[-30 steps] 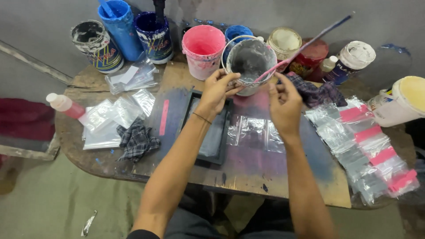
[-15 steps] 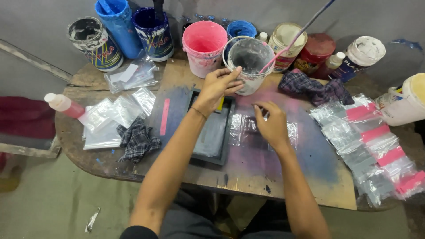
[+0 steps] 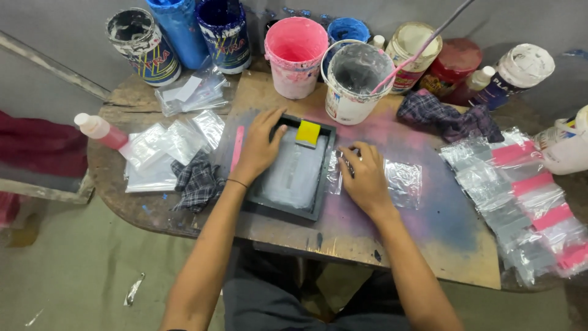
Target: Applying emulsion or ink to a screen printing frame using a sponge and a brush on a workbench.
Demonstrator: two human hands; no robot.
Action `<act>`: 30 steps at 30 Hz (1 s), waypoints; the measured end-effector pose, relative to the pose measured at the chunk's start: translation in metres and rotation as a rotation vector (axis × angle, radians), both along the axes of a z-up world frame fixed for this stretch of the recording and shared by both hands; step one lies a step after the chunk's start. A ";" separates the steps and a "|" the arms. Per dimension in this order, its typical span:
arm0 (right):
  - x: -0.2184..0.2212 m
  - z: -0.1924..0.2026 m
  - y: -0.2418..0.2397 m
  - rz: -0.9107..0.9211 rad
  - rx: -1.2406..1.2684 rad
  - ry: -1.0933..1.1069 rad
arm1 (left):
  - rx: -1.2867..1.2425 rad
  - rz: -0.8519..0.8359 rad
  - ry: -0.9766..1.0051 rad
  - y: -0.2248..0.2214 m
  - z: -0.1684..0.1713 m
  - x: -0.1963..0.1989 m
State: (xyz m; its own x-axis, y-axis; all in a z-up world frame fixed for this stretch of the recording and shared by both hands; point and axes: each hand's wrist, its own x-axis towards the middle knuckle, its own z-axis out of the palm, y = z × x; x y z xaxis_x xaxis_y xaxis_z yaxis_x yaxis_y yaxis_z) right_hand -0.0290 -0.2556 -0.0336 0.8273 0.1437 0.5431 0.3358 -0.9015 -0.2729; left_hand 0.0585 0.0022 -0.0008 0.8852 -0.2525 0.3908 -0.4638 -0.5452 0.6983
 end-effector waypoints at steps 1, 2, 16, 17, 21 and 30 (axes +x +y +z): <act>0.000 -0.002 0.000 0.001 -0.003 -0.003 | -0.003 0.001 -0.003 0.001 -0.002 -0.001; -0.001 -0.004 -0.001 0.001 -0.011 0.032 | -0.019 -0.008 0.023 0.001 -0.004 -0.002; 0.002 -0.013 -0.007 -0.006 -0.012 0.051 | -0.132 0.056 0.063 -0.008 -0.005 -0.005; 0.002 -0.014 -0.007 -0.018 -0.008 0.054 | -0.139 0.054 0.058 -0.007 -0.007 -0.004; 0.001 -0.016 -0.007 -0.032 -0.011 0.068 | -0.163 0.056 0.062 -0.006 -0.007 -0.005; -0.001 -0.014 -0.007 -0.039 -0.004 0.082 | -0.196 0.084 0.089 -0.008 -0.004 -0.006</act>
State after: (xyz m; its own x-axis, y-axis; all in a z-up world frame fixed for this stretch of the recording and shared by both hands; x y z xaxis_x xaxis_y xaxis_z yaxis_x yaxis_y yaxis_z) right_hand -0.0299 -0.2622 -0.0481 0.8739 0.1124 0.4728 0.2768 -0.9148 -0.2942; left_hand 0.0525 -0.0062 -0.0052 0.9333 -0.1030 0.3441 -0.3538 -0.4293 0.8310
